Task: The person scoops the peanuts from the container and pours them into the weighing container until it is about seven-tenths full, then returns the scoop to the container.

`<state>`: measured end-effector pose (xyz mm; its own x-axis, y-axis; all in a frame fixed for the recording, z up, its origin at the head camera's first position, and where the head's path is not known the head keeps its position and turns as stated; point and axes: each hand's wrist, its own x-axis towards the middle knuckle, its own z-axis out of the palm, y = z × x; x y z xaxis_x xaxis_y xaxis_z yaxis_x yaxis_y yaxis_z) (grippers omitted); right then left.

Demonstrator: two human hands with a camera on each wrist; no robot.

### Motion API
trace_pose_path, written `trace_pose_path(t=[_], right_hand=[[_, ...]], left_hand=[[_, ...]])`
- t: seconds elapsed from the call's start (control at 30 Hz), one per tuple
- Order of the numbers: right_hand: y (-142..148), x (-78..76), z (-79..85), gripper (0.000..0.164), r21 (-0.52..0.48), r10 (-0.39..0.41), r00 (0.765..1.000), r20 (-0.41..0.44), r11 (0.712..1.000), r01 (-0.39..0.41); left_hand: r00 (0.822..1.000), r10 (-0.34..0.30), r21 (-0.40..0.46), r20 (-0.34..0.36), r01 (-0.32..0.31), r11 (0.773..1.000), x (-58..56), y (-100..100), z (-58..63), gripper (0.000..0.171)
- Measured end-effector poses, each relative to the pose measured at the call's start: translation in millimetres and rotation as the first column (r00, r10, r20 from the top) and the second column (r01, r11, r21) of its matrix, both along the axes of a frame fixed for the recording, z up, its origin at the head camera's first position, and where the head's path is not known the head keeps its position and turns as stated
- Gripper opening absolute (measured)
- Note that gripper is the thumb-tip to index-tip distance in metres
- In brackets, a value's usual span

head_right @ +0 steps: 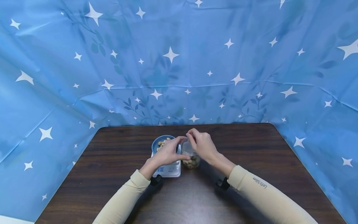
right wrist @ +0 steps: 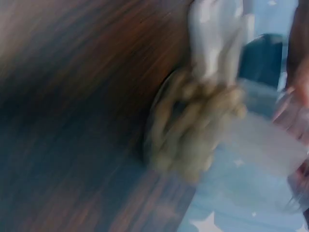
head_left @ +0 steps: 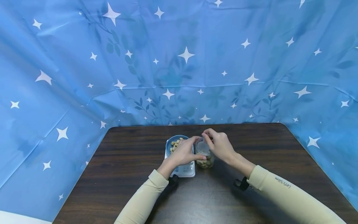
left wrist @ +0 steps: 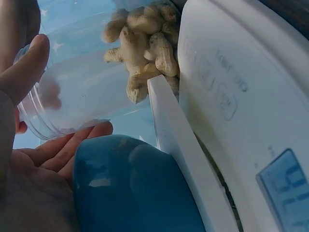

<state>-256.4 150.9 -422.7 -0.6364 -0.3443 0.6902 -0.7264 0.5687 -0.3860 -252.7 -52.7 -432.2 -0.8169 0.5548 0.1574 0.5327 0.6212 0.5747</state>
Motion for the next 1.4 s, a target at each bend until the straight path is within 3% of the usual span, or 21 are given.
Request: trace_pose_path(t=[0.17,0.37,0.47,0.67,1.0,1.4], right_hand=[[-2.2,-1.2,2.1,0.009,-0.077,-0.063,0.997,0.053,0.995,0.067],[3.1,-5.2,12.1,0.016,-0.162,-0.145,0.972,0.185,0.971,0.175],[7.5,-7.3,16.9,0.020,-0.193,-0.162,0.948,0.275,0.956,0.219],[17.5,-12.0,24.2,0.026,-0.318,-0.106,0.878,0.468,0.906,0.279],[31.3,-18.5,30.8,0.031,-0.391,-0.079,0.813,0.578,0.847,0.361],[40.1,-23.1,30.7,0.032,-0.446,-0.042,0.771,0.635,0.795,0.411]], left_hand=[[1.000,-0.010,0.009,0.007,0.010,1.000,-0.5,1.0,0.0,0.083],[1.000,-0.014,0.020,0.021,0.013,1.000,-1.4,0.3,-0.6,0.081],[1.000,-0.006,0.016,0.030,0.005,1.000,-1.5,-0.2,-0.1,0.081],[0.998,0.017,-0.002,0.059,-0.017,1.000,-0.9,-0.4,-0.2,0.084],[0.998,0.009,-0.005,0.058,-0.009,1.000,-1.1,-0.5,0.0,0.085],[0.997,0.012,0.009,0.082,-0.013,1.000,-1.7,-0.7,-0.4,0.084]])
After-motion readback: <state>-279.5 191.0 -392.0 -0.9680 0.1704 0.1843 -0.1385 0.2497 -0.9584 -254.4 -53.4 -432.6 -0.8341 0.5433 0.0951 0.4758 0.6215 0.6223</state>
